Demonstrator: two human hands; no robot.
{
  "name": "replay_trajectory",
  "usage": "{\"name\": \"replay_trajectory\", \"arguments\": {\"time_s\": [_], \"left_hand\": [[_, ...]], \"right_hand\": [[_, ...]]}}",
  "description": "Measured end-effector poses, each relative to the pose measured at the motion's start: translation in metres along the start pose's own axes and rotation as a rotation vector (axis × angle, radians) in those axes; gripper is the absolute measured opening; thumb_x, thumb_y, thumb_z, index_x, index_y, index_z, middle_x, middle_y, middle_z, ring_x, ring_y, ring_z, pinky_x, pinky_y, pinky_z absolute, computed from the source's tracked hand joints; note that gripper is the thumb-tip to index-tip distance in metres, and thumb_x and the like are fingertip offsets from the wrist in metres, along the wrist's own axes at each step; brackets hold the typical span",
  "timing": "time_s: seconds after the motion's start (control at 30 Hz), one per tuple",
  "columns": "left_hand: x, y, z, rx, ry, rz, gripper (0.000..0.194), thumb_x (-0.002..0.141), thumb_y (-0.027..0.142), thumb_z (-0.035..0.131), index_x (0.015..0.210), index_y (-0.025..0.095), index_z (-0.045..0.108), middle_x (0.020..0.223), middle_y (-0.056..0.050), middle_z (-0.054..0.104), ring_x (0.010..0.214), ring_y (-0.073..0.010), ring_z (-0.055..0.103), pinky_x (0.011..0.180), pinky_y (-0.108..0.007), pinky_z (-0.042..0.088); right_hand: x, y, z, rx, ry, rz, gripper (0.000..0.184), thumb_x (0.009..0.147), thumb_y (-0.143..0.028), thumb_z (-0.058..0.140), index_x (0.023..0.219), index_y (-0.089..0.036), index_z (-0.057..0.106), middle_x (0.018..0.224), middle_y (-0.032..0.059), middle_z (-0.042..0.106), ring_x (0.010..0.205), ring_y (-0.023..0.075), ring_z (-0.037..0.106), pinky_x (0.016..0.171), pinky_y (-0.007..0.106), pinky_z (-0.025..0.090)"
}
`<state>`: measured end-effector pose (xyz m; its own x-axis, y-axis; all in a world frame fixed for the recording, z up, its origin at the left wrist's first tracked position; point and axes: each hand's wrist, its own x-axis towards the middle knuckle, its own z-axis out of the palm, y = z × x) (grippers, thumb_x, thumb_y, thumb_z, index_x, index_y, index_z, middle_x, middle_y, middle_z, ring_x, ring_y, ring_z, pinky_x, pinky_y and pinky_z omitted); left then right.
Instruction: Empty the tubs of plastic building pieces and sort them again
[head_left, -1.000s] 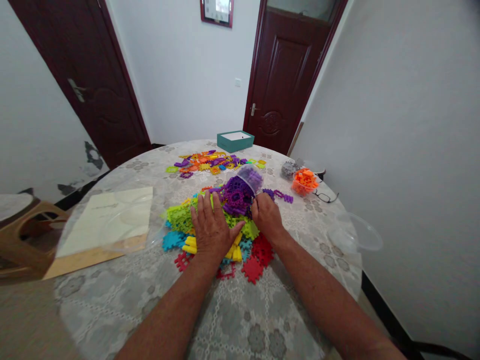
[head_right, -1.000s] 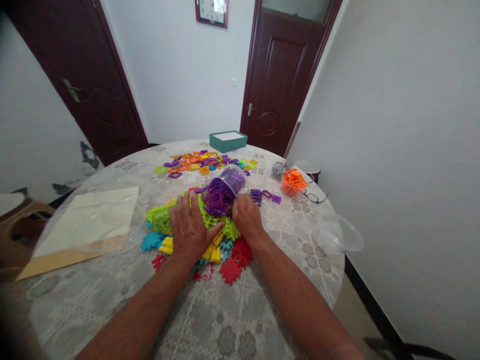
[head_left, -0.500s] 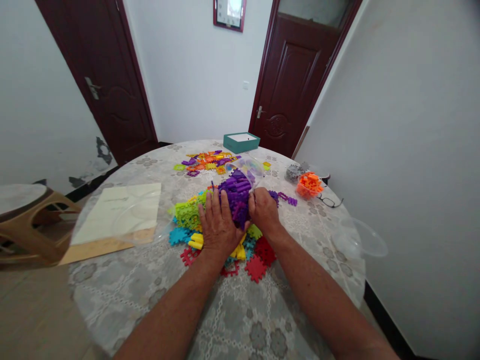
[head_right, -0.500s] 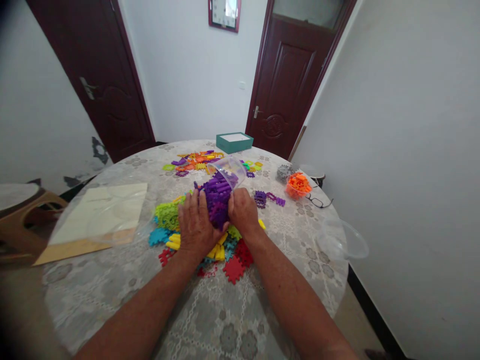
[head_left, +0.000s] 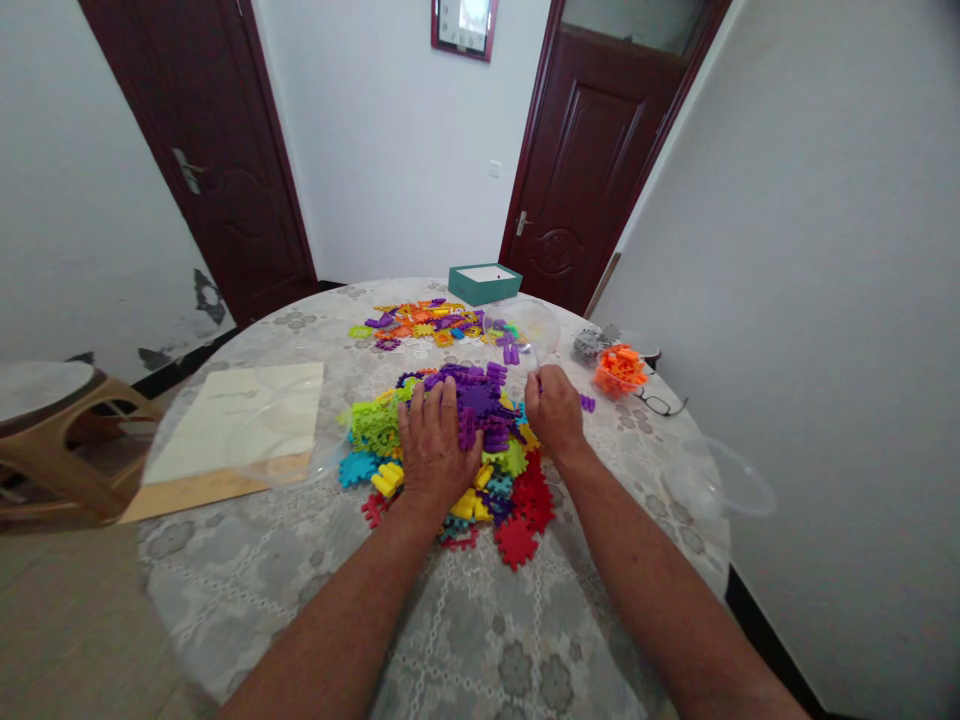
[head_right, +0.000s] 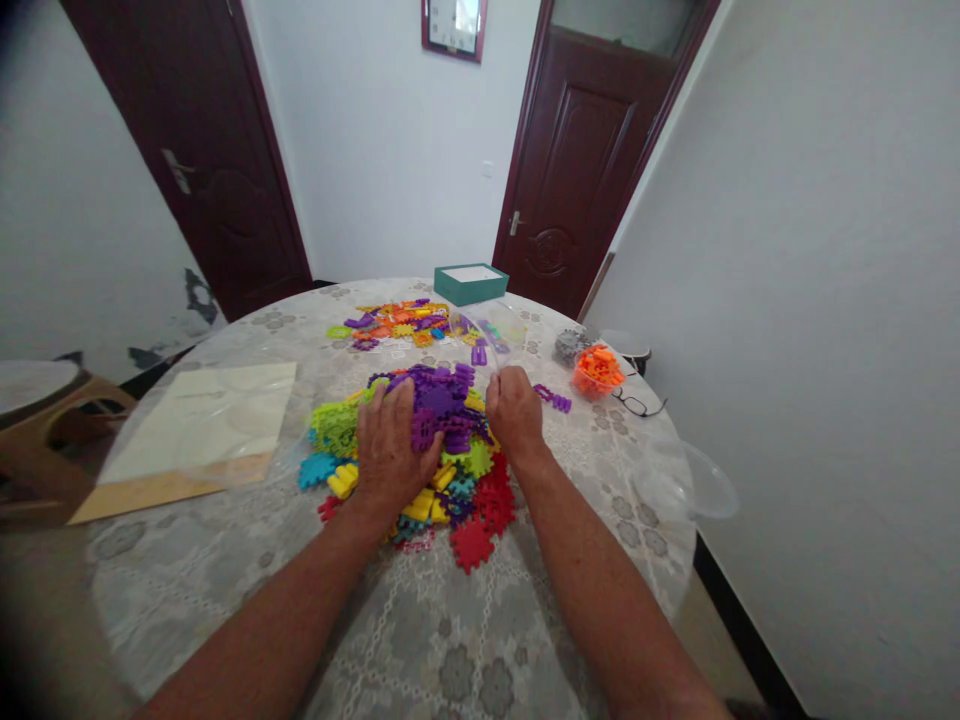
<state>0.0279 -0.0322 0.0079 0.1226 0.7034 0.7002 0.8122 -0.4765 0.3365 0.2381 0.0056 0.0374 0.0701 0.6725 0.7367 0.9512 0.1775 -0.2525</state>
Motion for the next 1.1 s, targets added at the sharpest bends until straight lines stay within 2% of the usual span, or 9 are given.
{"name": "replay_trajectory", "arguments": {"time_s": [0.13,0.27,0.43,0.6,0.77,0.93,1.1], "left_hand": [[0.004,-0.008,0.003,-0.045,0.037,-0.005,0.064,0.097,0.025,0.049,0.159,0.013,0.041,0.153,-0.019,0.057,0.152,-0.0369,0.040,0.126,-0.059,0.025],[0.007,-0.016,0.007,-0.065,0.033,-0.002,0.061,0.099,0.031,0.050,0.157,0.014,0.045,0.149,-0.020,0.060,0.147,-0.0367,0.045,0.123,-0.057,0.029],[0.010,-0.020,0.008,-0.038,0.041,-0.004,0.048,0.102,0.021,0.040,0.145,0.017,0.058,0.137,-0.016,0.069,0.144,-0.0346,0.050,0.125,-0.061,0.021],[0.012,-0.016,0.007,-0.060,0.049,0.069,0.037,0.102,0.022,0.044,0.132,0.019,0.067,0.134,-0.013,0.072,0.144,-0.0324,0.052,0.128,-0.063,0.016],[0.003,0.006,0.000,-0.141,-0.033,0.264,0.032,0.099,0.031,0.058,0.127,0.019,0.068,0.134,-0.012,0.073,0.144,-0.0313,0.052,0.130,-0.060,0.021],[-0.012,0.030,-0.007,-0.252,-0.221,0.502,0.036,0.097,0.035,0.064,0.130,0.021,0.068,0.136,-0.011,0.071,0.146,-0.0303,0.051,0.131,-0.059,0.021],[-0.023,0.042,-0.010,-0.287,-0.485,0.674,0.056,0.092,0.056,0.069,0.138,0.024,0.066,0.148,-0.011,0.063,0.153,-0.0335,0.041,0.133,-0.061,0.012]], "right_hand": [[-0.009,0.015,-0.008,-0.023,-0.005,0.011,0.021,0.104,-0.021,0.045,0.083,-0.025,0.048,0.086,0.0076,0.057,0.084,0.0241,0.051,0.074,0.034,0.039],[-0.026,0.023,-0.013,-0.066,-0.013,-0.025,0.021,0.105,-0.022,0.044,0.084,-0.025,0.047,0.086,0.0068,0.057,0.086,0.0234,0.052,0.075,0.032,0.041],[-0.044,0.042,-0.025,-0.087,-0.011,0.033,0.020,0.104,-0.022,0.044,0.084,-0.025,0.048,0.086,0.0068,0.057,0.085,0.0230,0.054,0.074,0.031,0.042],[-0.055,0.068,-0.053,0.032,0.062,0.319,0.021,0.098,-0.023,0.054,0.078,-0.025,0.048,0.083,0.0059,0.060,0.082,0.0207,0.057,0.075,0.031,0.047],[-0.065,0.085,-0.067,0.470,0.143,0.785,0.018,0.097,-0.031,0.056,0.083,-0.021,0.060,0.083,0.0047,0.070,0.069,0.0161,0.067,0.058,0.025,0.055],[-0.076,0.101,-0.057,0.809,0.376,1.063,0.018,0.094,-0.035,0.059,0.088,-0.018,0.061,0.096,0.0038,0.073,0.061,0.0120,0.069,0.051,0.025,0.061],[-0.081,0.111,-0.043,0.931,0.514,1.154,0.020,0.091,-0.037,0.065,0.090,-0.018,0.059,0.092,0.0004,0.070,0.055,0.0101,0.067,0.049,0.026,0.062]]}}
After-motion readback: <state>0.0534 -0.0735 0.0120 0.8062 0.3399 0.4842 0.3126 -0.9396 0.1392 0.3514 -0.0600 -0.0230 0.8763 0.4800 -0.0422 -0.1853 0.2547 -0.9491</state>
